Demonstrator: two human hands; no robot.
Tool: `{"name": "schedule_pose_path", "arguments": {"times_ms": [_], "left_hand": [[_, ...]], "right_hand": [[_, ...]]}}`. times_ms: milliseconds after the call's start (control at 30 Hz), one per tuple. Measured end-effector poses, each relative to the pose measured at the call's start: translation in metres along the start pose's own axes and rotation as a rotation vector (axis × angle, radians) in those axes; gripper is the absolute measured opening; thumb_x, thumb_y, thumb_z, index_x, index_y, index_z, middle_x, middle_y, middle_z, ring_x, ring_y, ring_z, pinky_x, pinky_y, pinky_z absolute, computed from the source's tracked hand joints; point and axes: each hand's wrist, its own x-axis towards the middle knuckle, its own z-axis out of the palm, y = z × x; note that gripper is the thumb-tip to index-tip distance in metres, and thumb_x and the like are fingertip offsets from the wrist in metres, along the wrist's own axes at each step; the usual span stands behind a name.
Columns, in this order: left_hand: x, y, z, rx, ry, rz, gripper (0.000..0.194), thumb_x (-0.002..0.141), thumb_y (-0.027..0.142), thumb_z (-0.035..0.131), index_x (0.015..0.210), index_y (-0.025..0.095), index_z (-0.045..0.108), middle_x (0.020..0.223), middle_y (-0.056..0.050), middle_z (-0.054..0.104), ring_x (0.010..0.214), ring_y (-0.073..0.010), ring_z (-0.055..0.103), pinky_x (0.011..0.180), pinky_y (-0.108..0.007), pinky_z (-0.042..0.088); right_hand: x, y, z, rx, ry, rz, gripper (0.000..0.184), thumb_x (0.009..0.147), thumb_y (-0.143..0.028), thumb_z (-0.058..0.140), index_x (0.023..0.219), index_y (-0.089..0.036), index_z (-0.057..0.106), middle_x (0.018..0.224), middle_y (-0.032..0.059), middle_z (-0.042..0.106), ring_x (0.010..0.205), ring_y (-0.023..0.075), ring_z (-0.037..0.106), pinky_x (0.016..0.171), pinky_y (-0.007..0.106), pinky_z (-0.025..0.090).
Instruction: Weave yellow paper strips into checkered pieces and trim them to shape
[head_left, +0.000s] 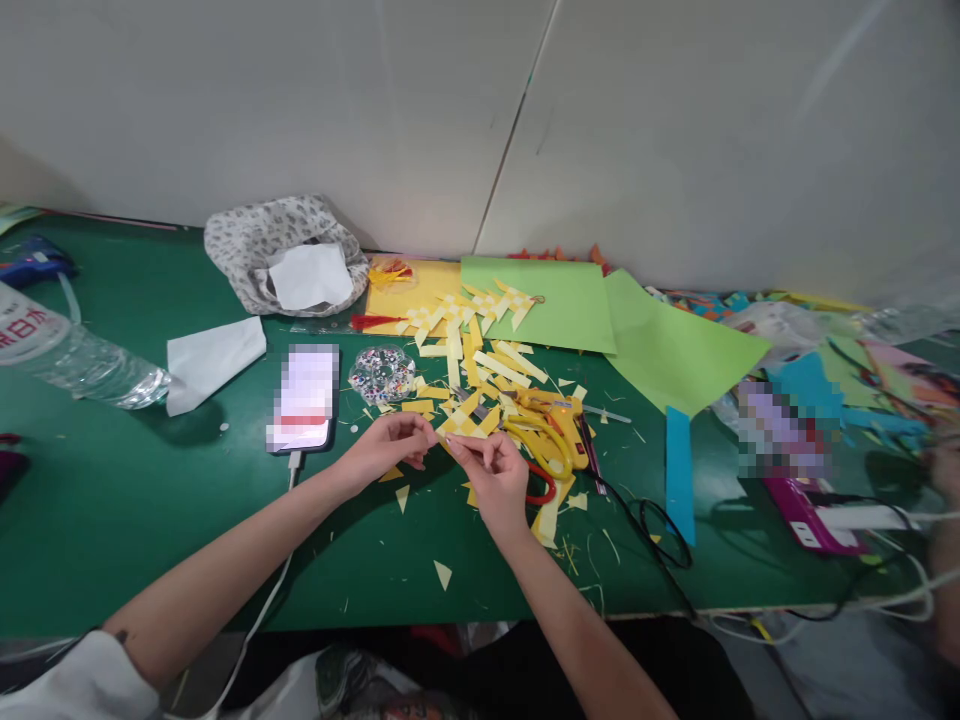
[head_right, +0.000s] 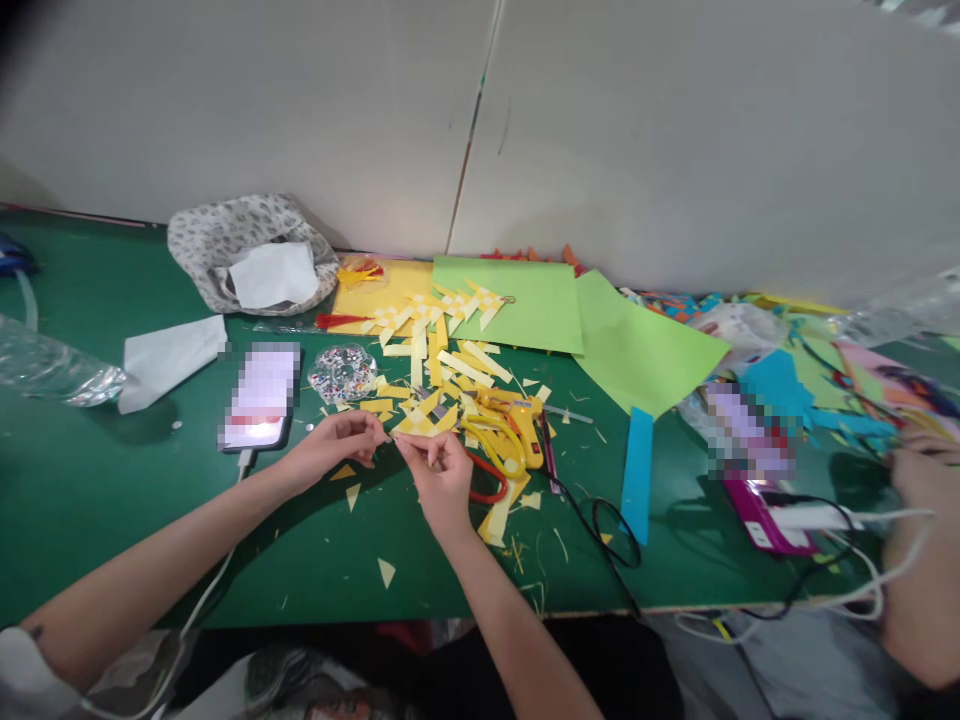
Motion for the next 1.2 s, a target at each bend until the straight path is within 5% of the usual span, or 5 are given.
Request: {"name": "schedule_pose_path", "arguments": {"times_ms": [1200], "left_hand": [[-0.0023,0.0034,-0.0001,0.009,-0.034,-0.034,0.011,0.072,0.029,0.068,0.073,0.018,0.068,0.074,-0.001,0.065,0.069,-0.0112,0.059,0.073,-0.025,0.047]], "right_hand": [[-0.0038,0.0008,0.0008,-0.150,-0.032,-0.083,0.040,0.072,-0.029,0.070,0.058,-0.025,0.033,0.083,0.0044,0.074,0.087,0.0252,0.069,0.076,0.037,0.056]]}}
